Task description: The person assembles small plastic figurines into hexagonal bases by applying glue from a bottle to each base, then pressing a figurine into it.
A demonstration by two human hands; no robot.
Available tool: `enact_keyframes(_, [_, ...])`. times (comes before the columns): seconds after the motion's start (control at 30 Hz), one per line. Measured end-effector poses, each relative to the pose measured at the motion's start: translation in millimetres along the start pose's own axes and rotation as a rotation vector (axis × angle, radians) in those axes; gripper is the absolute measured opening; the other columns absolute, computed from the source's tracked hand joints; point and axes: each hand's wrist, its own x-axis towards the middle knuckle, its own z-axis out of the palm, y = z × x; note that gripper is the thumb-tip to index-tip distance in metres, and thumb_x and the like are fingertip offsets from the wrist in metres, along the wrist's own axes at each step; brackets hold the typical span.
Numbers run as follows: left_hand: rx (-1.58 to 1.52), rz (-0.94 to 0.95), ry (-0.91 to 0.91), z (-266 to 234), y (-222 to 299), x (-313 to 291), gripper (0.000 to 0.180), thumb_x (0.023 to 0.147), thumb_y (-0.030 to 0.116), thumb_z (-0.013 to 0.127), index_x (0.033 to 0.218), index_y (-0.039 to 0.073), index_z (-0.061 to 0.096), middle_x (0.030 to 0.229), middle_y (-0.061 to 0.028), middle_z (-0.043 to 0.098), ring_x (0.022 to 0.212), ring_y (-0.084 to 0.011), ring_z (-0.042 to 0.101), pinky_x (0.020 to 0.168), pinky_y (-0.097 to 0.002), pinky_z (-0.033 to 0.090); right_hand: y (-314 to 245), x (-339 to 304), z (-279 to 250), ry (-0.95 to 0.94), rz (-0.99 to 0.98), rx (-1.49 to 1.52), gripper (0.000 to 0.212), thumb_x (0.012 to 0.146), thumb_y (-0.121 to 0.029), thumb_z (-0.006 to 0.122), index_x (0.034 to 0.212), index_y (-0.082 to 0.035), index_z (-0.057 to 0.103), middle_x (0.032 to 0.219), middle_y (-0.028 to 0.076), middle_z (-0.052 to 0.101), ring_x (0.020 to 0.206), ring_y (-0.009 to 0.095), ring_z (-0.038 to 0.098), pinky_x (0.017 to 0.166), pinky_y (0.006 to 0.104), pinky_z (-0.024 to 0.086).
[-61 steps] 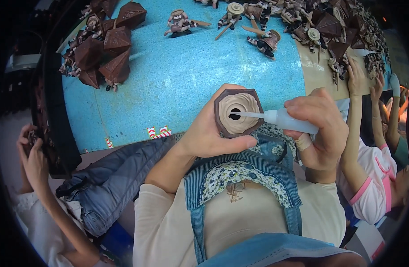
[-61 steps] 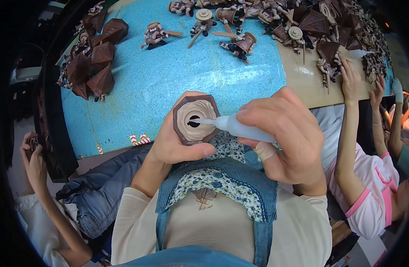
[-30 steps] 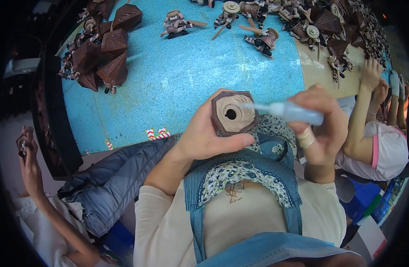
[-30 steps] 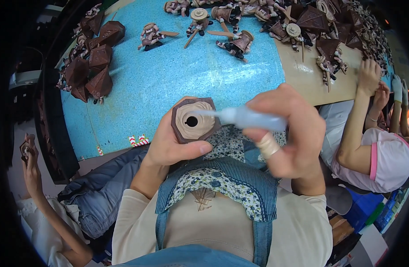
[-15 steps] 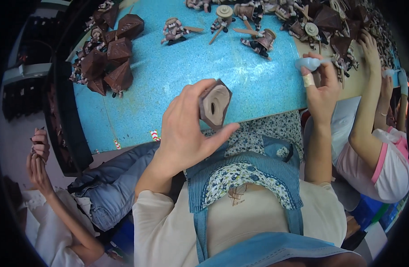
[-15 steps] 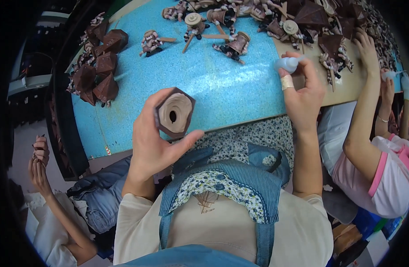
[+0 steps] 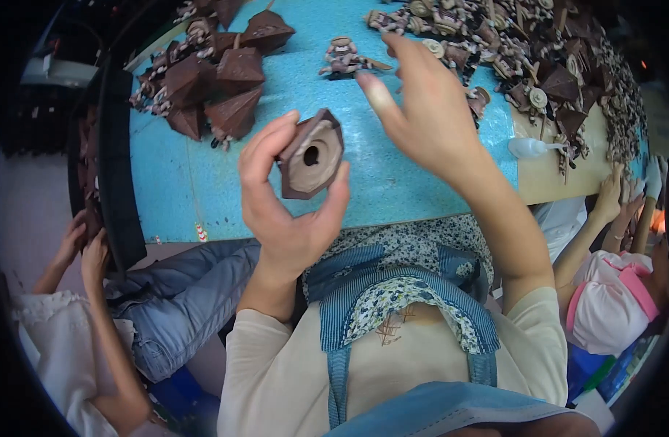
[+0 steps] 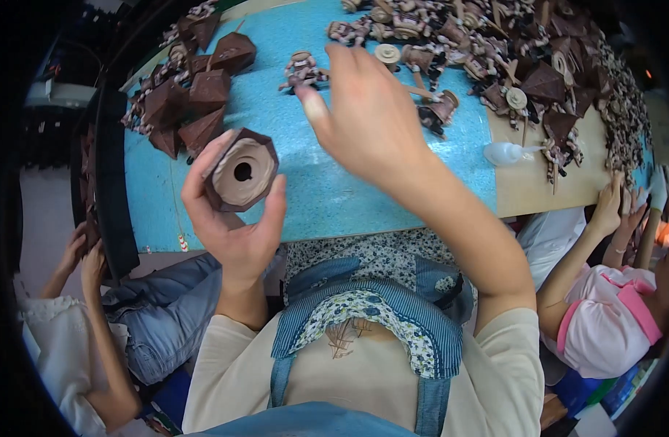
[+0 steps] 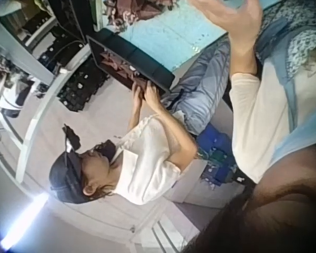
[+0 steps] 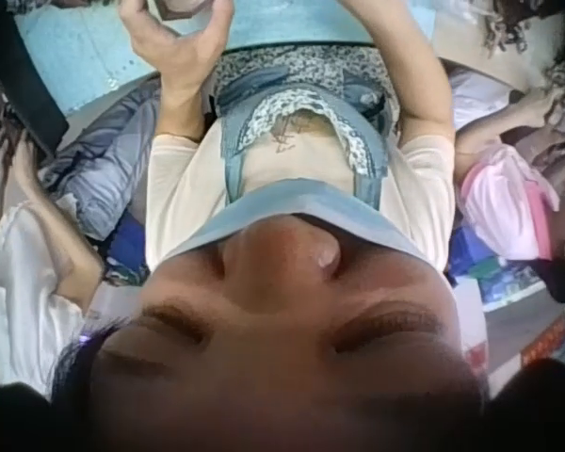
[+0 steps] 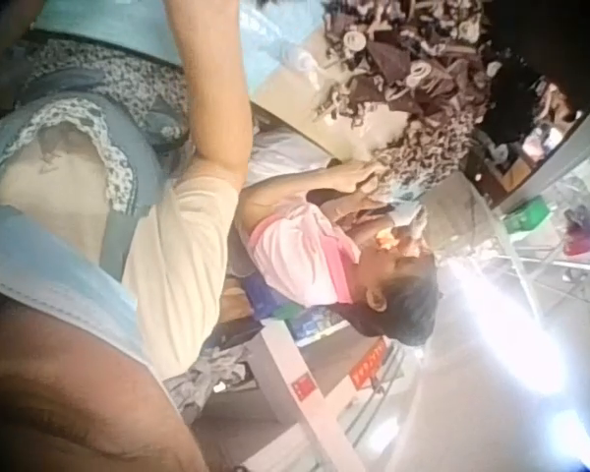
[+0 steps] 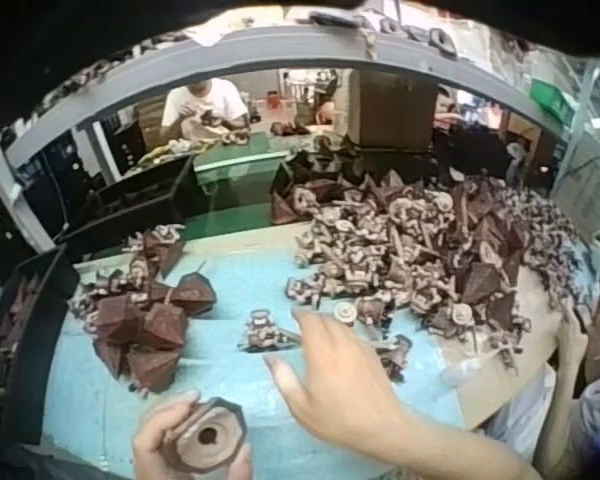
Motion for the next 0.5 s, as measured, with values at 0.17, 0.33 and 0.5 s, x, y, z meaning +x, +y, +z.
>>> enact_keyframes(0.17, [-0.136,0.043,0.140,6.4,-0.8,1.3,0.065,0.066,-0.003,0.080,0.119,0.001,0.042,0.122,-0.0237,0.053,0.110,-0.0304,0.056,0.089,-0.0359,0.050,-9.4,53.6,40.1,-0.341,0.282,-0.356,0.050,0.087,-0.034,0.063,0.117,0.004,0.055,0.107,0.026,0.063,0.097,0.040,0.063,0.081,0.0459,0.051])
enact_keyframes(0.33, [-0.154,0.038,0.217,2.9,-5.1,-4.2,0.069,0.064,-0.003,0.083,0.115,0.004,0.037,0.119,-0.0204,0.049,0.111,-0.0294,0.054,0.091,-0.0373,0.048,-8.8,20.5,33.1,-0.090,-0.095,-0.080,0.032,0.076,-0.018,0.069,0.100,-0.001,0.055,0.091,0.016,0.062,0.084,0.033,0.063,0.070,0.0427,0.049])
enact_keyframes(0.5, [-0.133,0.068,0.250,10.2,-5.4,-5.1,0.076,0.063,-0.003,0.084,0.115,0.009,0.030,0.121,-0.0200,0.046,0.112,-0.0262,0.052,0.093,-0.0354,0.050,-18.6,-40.2,-9.9,-0.128,-0.308,-0.368,0.021,0.073,-0.005,0.066,0.092,-0.005,0.055,0.078,0.010,0.050,0.079,0.027,0.056,0.065,0.0383,0.040])
